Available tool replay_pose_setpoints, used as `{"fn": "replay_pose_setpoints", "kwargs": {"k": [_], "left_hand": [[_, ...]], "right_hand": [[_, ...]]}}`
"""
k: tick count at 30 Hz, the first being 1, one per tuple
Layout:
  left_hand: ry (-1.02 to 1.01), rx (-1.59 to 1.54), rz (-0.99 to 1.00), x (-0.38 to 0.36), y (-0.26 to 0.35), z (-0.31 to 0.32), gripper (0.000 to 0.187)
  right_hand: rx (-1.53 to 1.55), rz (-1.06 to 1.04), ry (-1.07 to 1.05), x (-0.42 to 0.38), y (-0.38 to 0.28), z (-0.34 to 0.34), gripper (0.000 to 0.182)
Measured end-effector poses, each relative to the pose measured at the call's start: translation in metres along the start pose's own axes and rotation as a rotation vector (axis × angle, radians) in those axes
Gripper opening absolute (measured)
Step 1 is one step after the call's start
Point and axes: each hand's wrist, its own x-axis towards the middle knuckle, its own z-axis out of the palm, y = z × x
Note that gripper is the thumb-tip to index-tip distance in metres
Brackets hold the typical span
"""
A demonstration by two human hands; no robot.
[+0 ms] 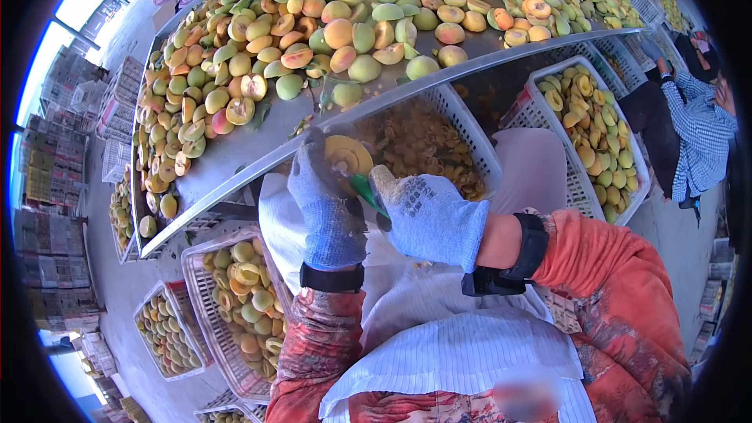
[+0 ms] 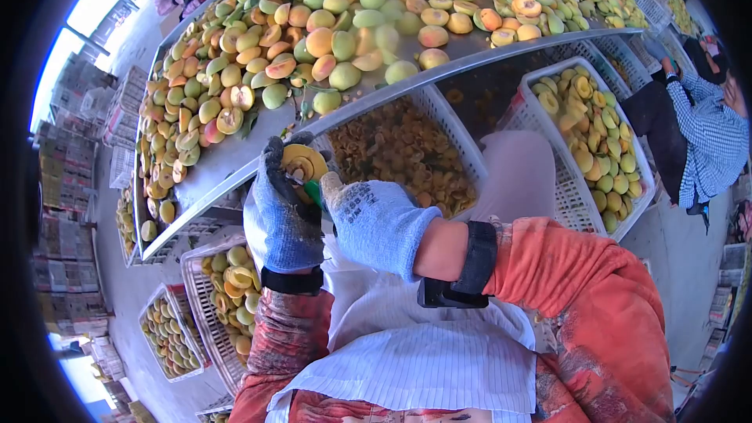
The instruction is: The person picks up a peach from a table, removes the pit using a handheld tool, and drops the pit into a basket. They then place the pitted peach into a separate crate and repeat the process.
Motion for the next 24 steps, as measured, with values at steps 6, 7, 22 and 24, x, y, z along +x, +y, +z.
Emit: {"fn": "replay_pose_setpoints", "kwargs": {"k": [6, 7, 22, 24], "left_hand": [[-0.055, 0.993, 0.979, 0.003, 0.001, -0.009, 0.027], [-0.058, 0.995, 0.975, 0.01, 0.004, -0.014, 0.027], [-0.292, 0.426, 0.112, 0.06, 0.011, -0.005, 0.024], [-0.231, 0.457, 0.13, 0.049, 0.014, 0.002, 0.024]], "right_hand": [[0.266, -0.033, -0.037, -0.002, -0.002, -0.007, 0.049], [0.401, -0.005, -0.093, -0.001, -0.003, -0.014, 0.047], [0.622, -0.026, 0.078, 0.012, 0.002, 0.001, 0.045], [0.716, -0.029, 0.047, 0.012, 0.005, -0.003, 0.043]]}}
